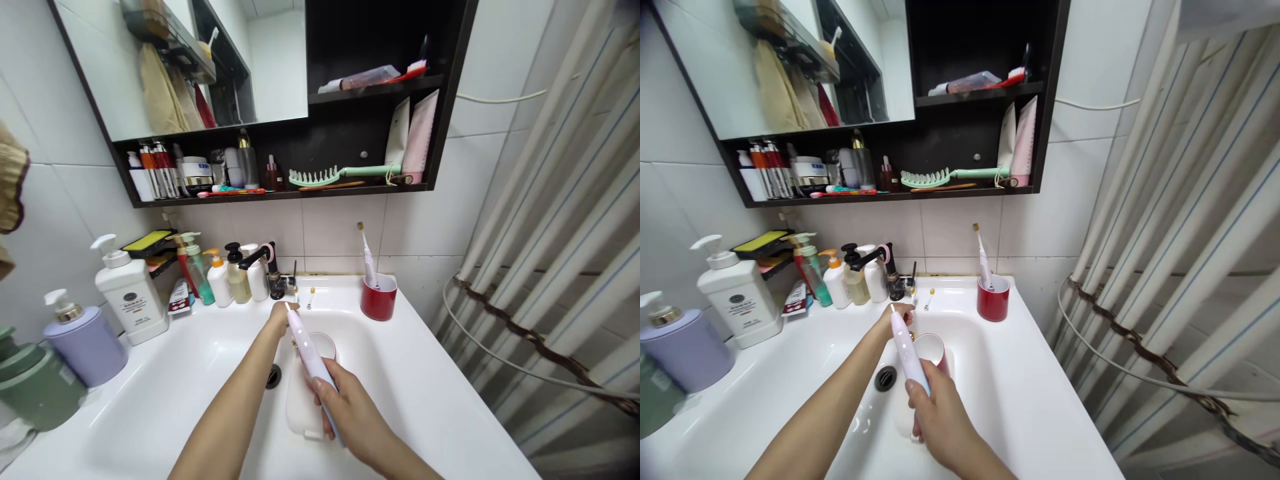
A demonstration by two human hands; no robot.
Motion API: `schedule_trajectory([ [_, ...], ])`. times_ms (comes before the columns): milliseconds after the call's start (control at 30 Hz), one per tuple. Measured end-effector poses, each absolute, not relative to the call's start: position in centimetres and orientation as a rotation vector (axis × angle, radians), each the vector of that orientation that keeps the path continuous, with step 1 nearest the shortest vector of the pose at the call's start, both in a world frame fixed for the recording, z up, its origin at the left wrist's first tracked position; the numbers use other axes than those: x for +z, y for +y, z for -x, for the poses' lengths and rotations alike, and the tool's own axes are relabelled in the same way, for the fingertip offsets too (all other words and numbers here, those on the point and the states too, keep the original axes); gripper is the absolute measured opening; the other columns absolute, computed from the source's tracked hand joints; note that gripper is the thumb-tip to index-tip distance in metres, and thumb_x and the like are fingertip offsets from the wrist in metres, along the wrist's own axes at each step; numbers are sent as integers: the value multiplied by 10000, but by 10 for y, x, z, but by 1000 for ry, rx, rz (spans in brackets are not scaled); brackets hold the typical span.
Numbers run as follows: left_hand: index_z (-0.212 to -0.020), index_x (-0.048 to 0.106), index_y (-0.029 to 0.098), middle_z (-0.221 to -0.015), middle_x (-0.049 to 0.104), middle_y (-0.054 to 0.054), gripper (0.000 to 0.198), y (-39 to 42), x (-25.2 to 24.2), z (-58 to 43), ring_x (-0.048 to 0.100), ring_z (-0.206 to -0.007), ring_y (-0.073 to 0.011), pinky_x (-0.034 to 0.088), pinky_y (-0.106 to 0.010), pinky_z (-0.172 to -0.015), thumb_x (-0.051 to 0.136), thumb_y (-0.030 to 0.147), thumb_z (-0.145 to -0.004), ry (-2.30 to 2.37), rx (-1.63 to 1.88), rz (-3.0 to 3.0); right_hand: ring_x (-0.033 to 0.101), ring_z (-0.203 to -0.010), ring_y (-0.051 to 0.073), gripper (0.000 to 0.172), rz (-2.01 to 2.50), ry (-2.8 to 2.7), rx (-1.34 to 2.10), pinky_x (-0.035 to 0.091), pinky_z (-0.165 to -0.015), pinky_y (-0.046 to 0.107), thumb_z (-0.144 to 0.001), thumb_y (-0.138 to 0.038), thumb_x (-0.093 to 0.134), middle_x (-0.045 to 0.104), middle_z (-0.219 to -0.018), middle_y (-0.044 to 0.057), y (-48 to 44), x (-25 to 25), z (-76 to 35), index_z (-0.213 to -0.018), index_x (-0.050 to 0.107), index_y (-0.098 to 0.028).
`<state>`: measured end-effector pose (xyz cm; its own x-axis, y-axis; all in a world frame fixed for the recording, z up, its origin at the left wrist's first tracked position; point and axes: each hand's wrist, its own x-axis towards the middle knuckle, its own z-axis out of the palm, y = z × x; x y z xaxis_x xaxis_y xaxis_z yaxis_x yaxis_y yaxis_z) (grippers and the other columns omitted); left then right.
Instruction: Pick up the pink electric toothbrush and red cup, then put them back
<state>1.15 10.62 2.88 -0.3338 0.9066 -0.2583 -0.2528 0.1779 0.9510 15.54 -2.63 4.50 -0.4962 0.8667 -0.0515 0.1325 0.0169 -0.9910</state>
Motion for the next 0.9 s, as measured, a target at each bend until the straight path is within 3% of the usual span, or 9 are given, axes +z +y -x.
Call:
schedule_trajectory([
  [100, -568, 470, 123, -457, 491, 6, 60, 71, 40, -4, 495, -424, -97, 423, -239, -474, 500, 132, -619, 1283, 1403, -615, 386, -335, 28, 218, 1053, -1702, 1548, 332, -366, 183, -714, -357, 339, 401, -591, -44, -27, 43, -153, -781, 401, -158],
  [300, -641, 441, 115, -543, 543, -38, 48, 22, 58, 8, 540, -477, -101, 444, -203, -478, 455, 138, -681, 976, 1535, -360, 393, -345, 36, 190, 1077, -1749, 1617, 308, -364, 181, -707, -345, 340, 418, -564, -47, -34, 37, -147, -725, 387, -162],
  [900, -637, 426, 118, -547, 538, -33, 66, 24, 53, 4, 540, -491, -103, 450, -214, -485, 463, 149, -682, 945, 1585, -446, 384, -327, 31, 209, 1077, -1579, 1803, 285, -343, 174, -703, -368, 353, 401, -525, -61, -36, 42, -141, -684, 362, -160],
])
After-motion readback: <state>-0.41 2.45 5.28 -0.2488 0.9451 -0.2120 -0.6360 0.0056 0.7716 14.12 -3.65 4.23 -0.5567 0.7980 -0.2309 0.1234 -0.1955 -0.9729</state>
